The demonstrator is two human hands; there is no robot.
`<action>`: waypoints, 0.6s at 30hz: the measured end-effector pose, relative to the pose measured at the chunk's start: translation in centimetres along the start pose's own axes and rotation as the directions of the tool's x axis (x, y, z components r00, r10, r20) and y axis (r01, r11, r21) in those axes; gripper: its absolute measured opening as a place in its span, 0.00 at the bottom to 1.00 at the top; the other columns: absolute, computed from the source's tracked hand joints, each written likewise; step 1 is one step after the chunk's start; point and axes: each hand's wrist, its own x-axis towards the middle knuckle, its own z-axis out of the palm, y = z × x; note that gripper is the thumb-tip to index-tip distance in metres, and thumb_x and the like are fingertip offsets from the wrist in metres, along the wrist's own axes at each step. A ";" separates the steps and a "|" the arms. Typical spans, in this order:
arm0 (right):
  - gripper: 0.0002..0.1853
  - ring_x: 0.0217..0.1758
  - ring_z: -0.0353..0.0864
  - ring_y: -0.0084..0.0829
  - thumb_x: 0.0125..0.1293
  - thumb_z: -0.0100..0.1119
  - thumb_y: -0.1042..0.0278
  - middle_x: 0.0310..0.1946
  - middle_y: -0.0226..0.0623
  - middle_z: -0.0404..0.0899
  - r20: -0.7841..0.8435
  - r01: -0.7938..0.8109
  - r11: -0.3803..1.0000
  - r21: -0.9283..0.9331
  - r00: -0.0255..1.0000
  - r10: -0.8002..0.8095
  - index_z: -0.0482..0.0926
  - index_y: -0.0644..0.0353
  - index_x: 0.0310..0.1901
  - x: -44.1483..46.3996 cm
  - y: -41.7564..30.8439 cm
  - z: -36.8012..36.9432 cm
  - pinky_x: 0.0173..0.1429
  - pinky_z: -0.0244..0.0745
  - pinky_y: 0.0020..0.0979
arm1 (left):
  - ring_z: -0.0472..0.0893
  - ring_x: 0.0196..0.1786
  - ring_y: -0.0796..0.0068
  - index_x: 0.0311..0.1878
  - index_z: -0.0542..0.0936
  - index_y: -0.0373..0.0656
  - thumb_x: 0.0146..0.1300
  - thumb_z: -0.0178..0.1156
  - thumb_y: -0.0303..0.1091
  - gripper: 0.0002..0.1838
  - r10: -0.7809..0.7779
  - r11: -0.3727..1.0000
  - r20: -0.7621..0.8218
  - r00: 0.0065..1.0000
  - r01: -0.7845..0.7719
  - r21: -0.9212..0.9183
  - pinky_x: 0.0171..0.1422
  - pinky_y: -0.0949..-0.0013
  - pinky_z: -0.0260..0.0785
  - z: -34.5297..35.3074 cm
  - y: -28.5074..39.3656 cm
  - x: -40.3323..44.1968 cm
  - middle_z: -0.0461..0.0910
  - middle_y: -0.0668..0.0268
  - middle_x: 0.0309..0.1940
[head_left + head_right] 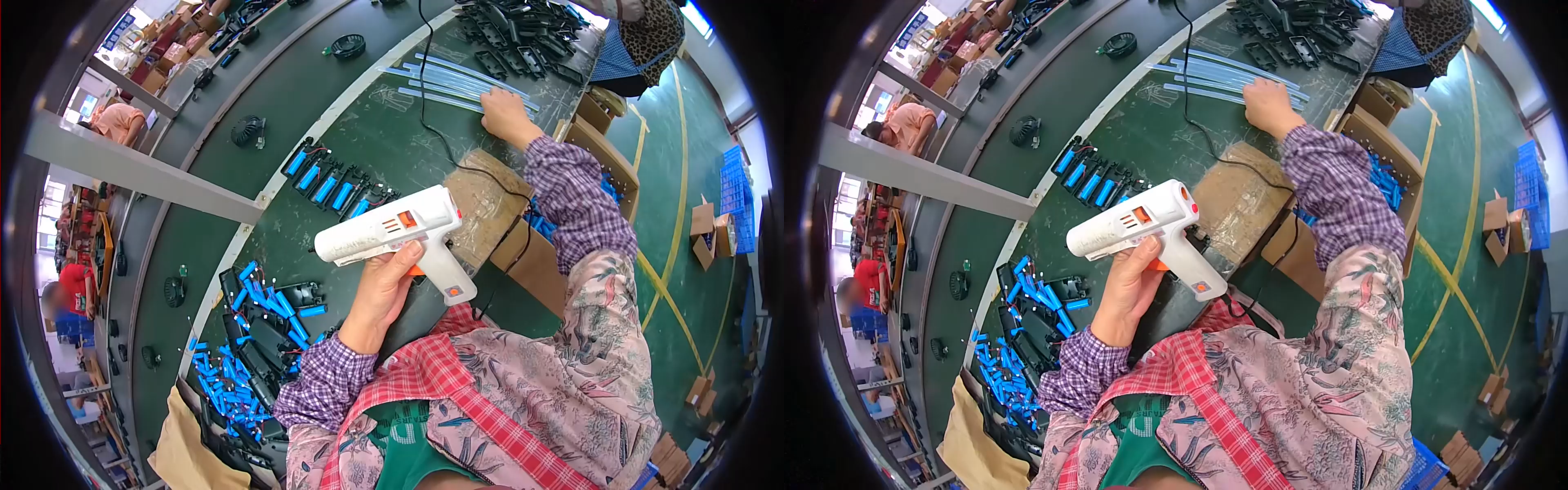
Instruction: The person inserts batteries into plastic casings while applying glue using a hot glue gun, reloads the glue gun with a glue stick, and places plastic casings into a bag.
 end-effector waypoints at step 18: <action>0.10 0.28 0.80 0.28 0.60 0.62 0.75 0.28 0.34 0.82 0.412 -0.237 0.545 0.804 0.884 -0.223 0.83 0.65 0.44 -15.3 -6.0 -25.5 0.33 0.73 0.29 | 0.79 0.58 0.72 0.61 0.78 0.42 0.66 0.66 0.31 0.20 0.008 0.999 0.073 0.997 -0.011 0.043 0.67 0.63 0.69 -0.5 -0.1 0.0 0.81 0.66 0.57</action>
